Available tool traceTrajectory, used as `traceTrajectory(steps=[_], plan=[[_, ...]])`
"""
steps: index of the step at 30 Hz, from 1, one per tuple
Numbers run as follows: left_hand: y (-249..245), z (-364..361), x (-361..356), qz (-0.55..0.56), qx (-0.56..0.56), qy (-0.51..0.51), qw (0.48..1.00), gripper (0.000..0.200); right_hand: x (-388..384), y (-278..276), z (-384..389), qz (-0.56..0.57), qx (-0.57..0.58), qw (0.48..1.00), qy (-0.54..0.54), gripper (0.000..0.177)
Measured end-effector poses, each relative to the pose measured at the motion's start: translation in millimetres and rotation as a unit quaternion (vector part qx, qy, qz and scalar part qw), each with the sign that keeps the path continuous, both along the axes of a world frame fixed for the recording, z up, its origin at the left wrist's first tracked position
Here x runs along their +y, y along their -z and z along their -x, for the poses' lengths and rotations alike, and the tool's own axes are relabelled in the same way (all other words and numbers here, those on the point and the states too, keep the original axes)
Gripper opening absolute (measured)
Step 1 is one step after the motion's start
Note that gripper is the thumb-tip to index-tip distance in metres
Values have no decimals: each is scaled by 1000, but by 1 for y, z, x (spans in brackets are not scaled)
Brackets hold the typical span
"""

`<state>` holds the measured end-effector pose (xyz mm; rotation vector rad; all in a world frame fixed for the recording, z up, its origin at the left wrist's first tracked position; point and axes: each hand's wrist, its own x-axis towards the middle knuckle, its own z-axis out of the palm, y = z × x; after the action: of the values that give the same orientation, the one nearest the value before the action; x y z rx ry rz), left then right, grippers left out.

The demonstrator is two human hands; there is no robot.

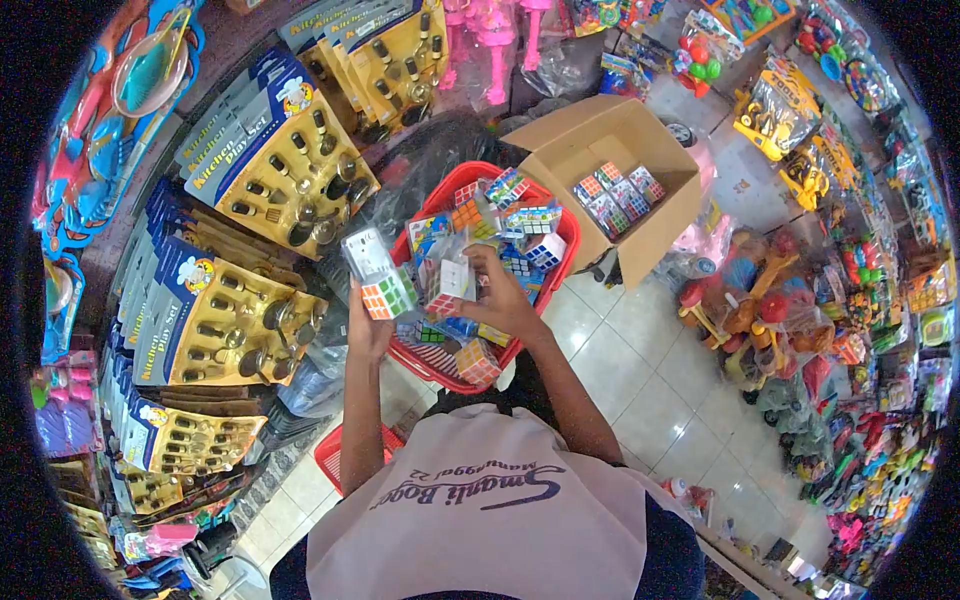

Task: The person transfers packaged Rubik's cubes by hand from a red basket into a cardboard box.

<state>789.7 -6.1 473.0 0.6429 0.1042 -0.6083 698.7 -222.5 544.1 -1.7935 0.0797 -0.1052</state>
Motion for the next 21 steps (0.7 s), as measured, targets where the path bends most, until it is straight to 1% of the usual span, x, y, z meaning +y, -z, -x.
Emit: traceTrajectory(steps=[1,2,3,4,5,7,8,9,10,12,13,14,15,16,17,20,21], plan=[[-3,1,-4,19,-6,8,1000,48,-3,-6,4,-66,29,997,-10,75],[-6,2,-8,39,-13,16,999,48,-8,-6,7,-77,-3,997,-18,77],[-20,6,-15,38,-29,36,998,49,-13,-5,9,-88,-35,995,-25,79],[-29,9,-23,36,-19,48,998,50,-17,-8,11,-99,-67,992,-34,81],[-36,12,-31,35,-10,59,998,51,-20,-13,15,-118,-59,991,-26,85],[-53,19,-47,32,-5,73,997,55,-39,-10,23,-91,-57,993,-54,85],[-54,22,-56,15,-1,73,997,59,-48,-9,26,-78,-56,993,-68,85],[-53,24,-66,-3,5,73,997,63,-50,-11,31,-134,-52,989,-45,76],[-53,27,-76,-20,11,73,997,67,-57,-12,33,-131,-55,989,-41,76],[-56,36,-93,-32,6,91,995,68,-75,-11,42,-126,-59,990,-31,75],[-58,41,-105,-34,7,96,995,68,-86,-9,47,-83,-30,996,-22,73],[-59,44,-119,-35,6,102,994,68,-101,-11,52,0,-39,999,-8,72],[-55,46,-131,-29,33,115,992,66,-112,-21,58,82,-46,996,8,71],[-51,52,-144,-37,34,118,992,65,-123,-29,67,162,-49,985,23,70],[-47,58,-156,-43,36,121,991,64,-136,-34,74,185,-33,982,30,68],[-51,77,-194,-45,21,117,992,60,-171,-39,94,343,-65,936,50,66],[-52,83,-208,-46,26,112,992,59,-182,-40,98,330,-65,941,49,66]])
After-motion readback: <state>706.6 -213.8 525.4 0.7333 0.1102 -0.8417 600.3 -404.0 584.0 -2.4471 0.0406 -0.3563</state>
